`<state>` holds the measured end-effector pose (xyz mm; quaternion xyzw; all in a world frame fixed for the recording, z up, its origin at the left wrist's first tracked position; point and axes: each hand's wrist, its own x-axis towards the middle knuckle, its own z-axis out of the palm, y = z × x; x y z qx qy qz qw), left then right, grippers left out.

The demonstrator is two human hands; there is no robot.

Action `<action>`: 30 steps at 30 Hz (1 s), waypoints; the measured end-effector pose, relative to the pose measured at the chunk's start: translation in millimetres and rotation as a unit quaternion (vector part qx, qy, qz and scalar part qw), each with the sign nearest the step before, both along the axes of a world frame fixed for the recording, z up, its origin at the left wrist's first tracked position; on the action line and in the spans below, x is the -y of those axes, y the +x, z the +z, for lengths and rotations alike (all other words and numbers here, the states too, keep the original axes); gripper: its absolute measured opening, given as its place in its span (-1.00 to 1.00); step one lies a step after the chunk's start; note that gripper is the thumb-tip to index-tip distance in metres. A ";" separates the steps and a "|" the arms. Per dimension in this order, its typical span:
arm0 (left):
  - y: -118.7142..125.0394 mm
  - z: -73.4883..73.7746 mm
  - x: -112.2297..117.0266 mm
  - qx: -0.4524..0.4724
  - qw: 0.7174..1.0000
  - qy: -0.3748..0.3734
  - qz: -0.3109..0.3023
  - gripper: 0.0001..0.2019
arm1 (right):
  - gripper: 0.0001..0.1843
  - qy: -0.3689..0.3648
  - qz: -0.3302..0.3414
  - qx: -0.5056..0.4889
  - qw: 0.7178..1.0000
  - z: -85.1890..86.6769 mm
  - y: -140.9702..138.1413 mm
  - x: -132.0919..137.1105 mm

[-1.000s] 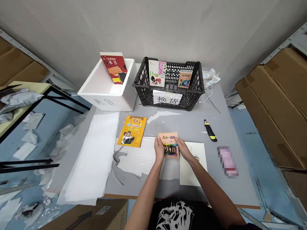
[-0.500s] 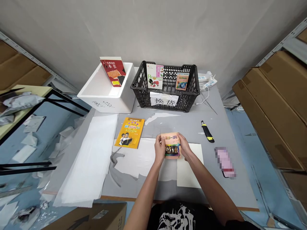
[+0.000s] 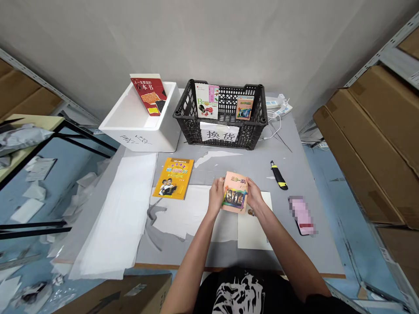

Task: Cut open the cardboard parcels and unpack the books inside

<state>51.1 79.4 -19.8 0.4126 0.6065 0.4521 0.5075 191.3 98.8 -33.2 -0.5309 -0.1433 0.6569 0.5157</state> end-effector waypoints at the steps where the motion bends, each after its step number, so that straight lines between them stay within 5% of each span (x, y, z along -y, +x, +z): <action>1: -1.5 -1.2 6.9 -0.029 0.999 -0.003 -0.025 -0.57 | -0.73 -0.008 -0.007 0.001 1.000 -2.4 3.3 -3.7; 4: -1.6 -4.1 27.7 -0.050 0.993 -0.026 -0.099 -0.62 | -0.73 -0.017 -0.022 0.008 1.000 -7.4 10.6 -12.8; 7: 3.1 -2.8 33.9 -0.052 0.993 -0.030 -0.101 -0.65 | -0.69 0.001 -0.020 0.023 1.000 -7.2 9.7 -11.8; 13: 7.2 -0.5 -0.3 -0.106 0.991 -0.005 -0.080 -0.61 | -0.64 0.055 0.009 0.092 0.994 -3.0 -7.9 13.7; 23: 5.2 -65.9 -7.7 -0.310 0.909 0.027 -0.276 -0.62 | -0.62 0.036 -0.088 0.178 0.979 -32.9 43.8 8.8; 26: 13.7 -75.9 -14.1 -0.326 0.885 0.022 -0.331 -0.48 | -0.61 0.026 -0.108 0.190 0.975 -42.7 58.3 11.3; 30: 22.4 -80.2 -19.0 -0.338 0.882 -0.006 -0.330 -0.54 | -0.61 0.020 -0.111 0.202 0.973 -50.5 63.6 17.7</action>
